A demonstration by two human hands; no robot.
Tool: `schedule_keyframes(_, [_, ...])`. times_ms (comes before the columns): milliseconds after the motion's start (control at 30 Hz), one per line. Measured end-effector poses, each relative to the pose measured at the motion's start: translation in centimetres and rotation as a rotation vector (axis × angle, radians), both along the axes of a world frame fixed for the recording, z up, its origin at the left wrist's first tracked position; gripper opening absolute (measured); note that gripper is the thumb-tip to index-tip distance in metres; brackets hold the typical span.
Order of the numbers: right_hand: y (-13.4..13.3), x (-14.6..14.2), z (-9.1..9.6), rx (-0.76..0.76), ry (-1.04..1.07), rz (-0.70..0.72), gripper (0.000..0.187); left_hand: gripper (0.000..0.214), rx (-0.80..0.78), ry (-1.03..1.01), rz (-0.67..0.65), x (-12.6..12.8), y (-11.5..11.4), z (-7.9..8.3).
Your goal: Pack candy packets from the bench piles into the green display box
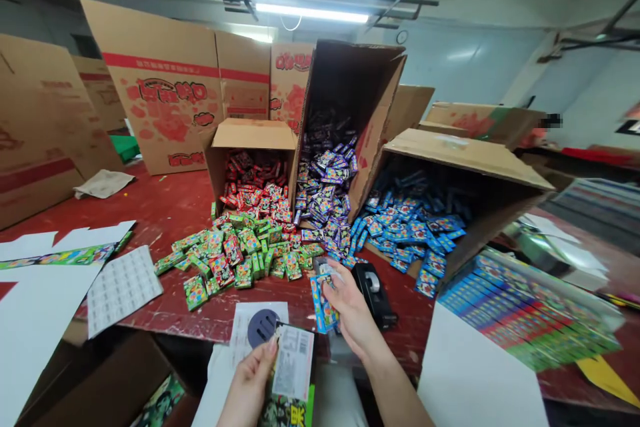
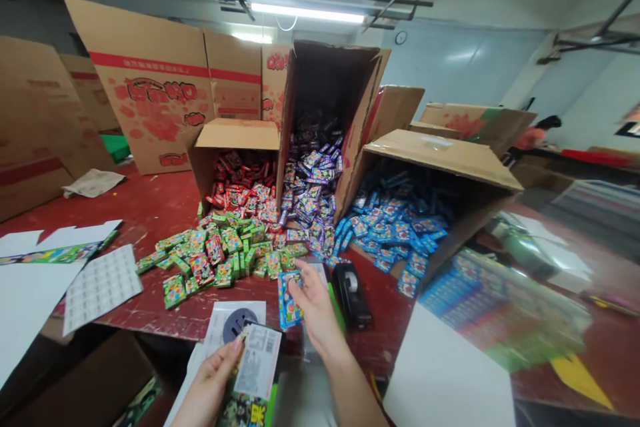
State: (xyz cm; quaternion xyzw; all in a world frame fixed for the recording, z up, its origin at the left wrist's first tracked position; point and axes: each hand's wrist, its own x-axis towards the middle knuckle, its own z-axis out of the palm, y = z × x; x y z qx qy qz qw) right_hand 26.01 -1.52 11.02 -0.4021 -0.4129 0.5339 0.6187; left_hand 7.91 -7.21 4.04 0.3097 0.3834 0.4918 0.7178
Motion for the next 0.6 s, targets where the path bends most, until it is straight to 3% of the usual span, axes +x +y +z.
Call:
schedule_keyframes(133, [1.1,-0.8,-0.5,0.105,-0.146,-0.053,0.033,0.048,0.061,0.049,-0.008,0.8,-0.3,-0.1])
schedule_keyframes(267, [2.0,-1.0,-1.0,0.265,-0.335,-0.009,0.02,0.048,0.087,0.06,-0.022,1.1,-0.4,0.0])
schedule_keyframes(367, [2.0,-0.5,-0.6,0.345,-0.513,0.113,0.016,0.048,0.078,0.03,-0.016,1.0,-0.2,-0.8])
schedule_keyframes(600, [0.8,-1.0,1.3,0.268,-0.839,0.466,0.015,0.05,0.097,0.131,0.096,1.8,0.0,-3.1])
